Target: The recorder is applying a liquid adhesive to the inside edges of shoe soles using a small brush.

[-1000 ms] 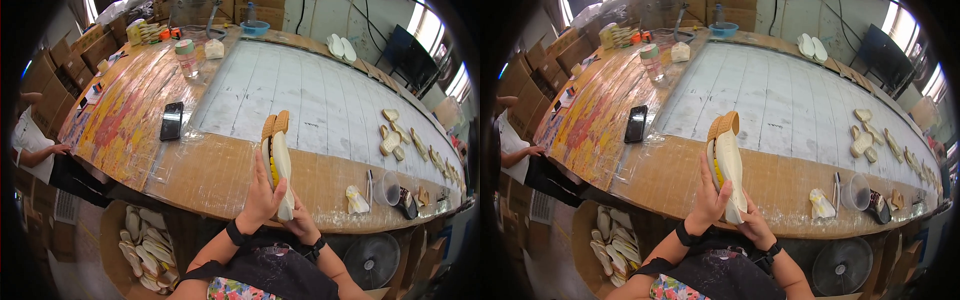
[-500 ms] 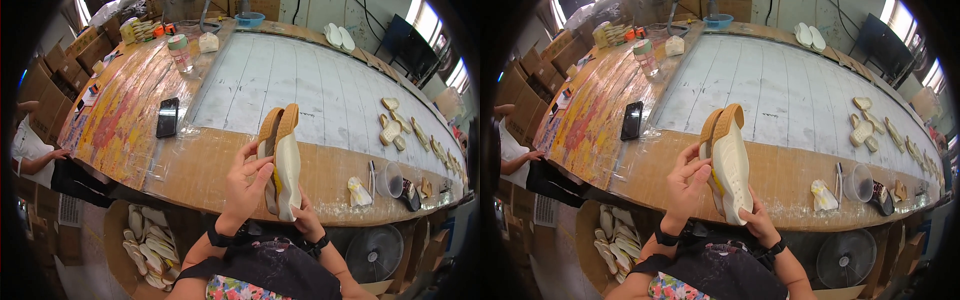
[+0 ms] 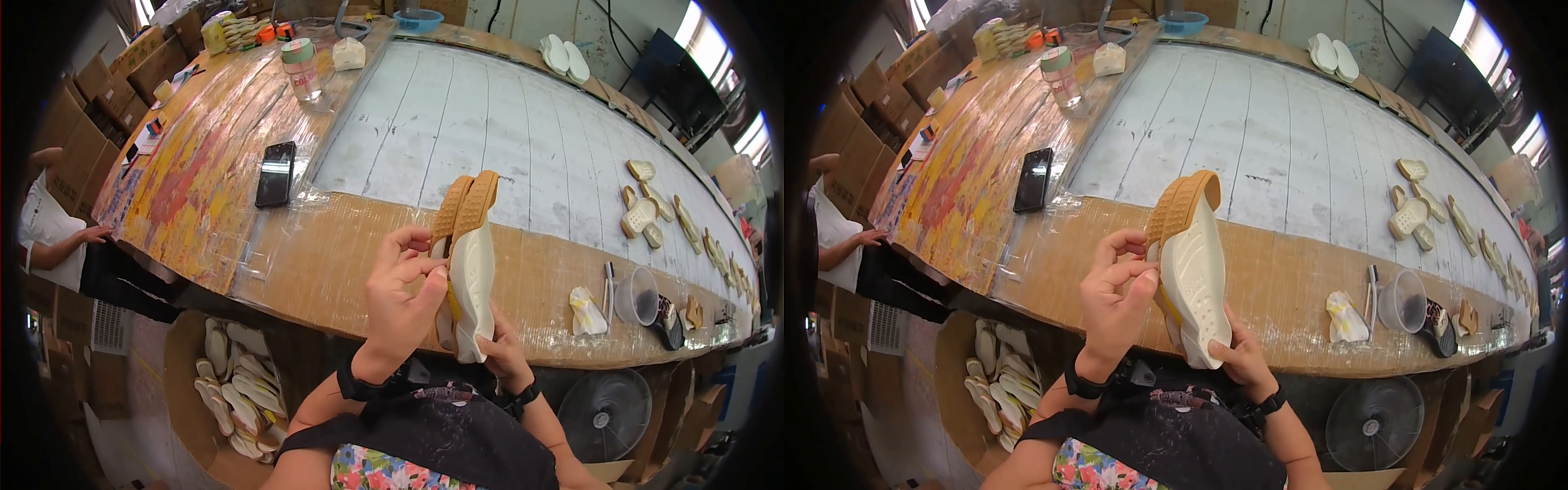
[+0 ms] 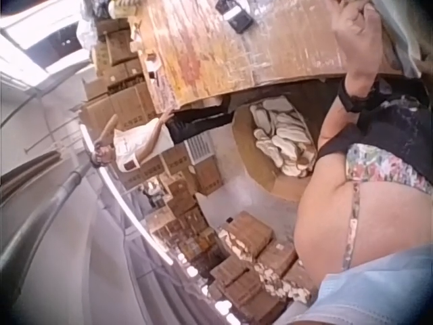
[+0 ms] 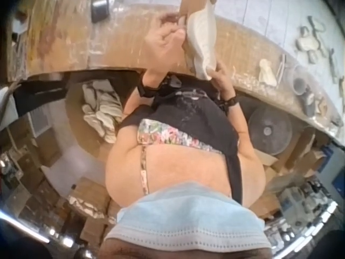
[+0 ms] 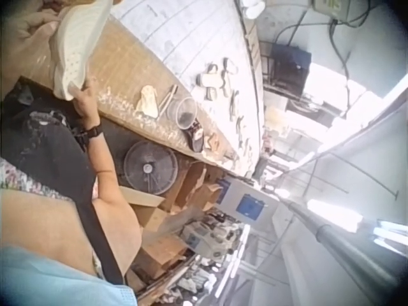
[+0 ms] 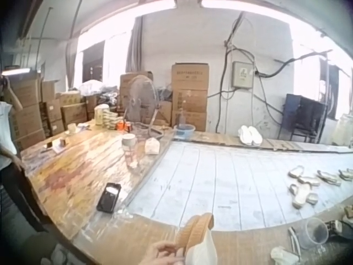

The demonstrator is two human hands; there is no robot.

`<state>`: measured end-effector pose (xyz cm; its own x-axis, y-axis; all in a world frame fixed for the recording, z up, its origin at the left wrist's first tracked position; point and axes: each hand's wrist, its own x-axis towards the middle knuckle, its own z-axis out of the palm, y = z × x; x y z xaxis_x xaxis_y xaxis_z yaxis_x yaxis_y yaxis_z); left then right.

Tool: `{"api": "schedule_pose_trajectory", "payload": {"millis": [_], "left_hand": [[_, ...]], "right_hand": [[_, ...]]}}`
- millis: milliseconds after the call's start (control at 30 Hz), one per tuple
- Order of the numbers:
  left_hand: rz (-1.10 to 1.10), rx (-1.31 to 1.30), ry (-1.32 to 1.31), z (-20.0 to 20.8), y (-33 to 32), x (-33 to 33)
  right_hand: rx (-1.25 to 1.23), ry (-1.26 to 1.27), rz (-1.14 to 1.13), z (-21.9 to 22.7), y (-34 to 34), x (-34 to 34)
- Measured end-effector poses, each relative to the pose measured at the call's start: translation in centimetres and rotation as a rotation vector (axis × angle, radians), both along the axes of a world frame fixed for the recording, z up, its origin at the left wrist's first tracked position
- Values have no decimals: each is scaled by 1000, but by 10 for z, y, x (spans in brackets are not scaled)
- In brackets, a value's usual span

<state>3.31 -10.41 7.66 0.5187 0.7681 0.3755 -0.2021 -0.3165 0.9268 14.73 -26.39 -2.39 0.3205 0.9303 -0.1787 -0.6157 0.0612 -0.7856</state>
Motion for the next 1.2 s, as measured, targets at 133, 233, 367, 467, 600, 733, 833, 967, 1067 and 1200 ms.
{"api": "schedule_pose_trajectory", "payload": {"millis": [133, 233, 367, 467, 600, 733, 833, 967, 1067, 1200], "left_hand": [[25, 28, 54, -5, 0, 1], [83, 184, 119, -13, 4, 6], [217, 469, 271, -29, 4, 14], [112, 93, 197, -43, 1, 26], [-75, -290, -18, -55, 7, 35], [-87, -286, -42, -55, 12, 33], [-72, -275, 18, -48, 6, 27], [-126, -230, -6, -35, -9, 25], [-205, -338, -19, -26, -17, 20], [-223, -357, -135, -23, -22, 20]], "right_hand": [[17, 56, 37, 1, 2, -3], [56, 76, 19, -2, 5, -4], [-1, -163, -74, -12, 10, -4], [-84, -677, -120, -15, 14, -2], [-259, -1254, -255, -8, 4, 24], [-651, -1328, -669, -3, -52, 111], [-1174, -1842, -553, -12, -102, 174], [-1331, -1988, -335, -35, -132, 203], [-1286, -1944, -384, -26, -126, 202], [-663, -1641, -934, 23, -92, 167]]}}
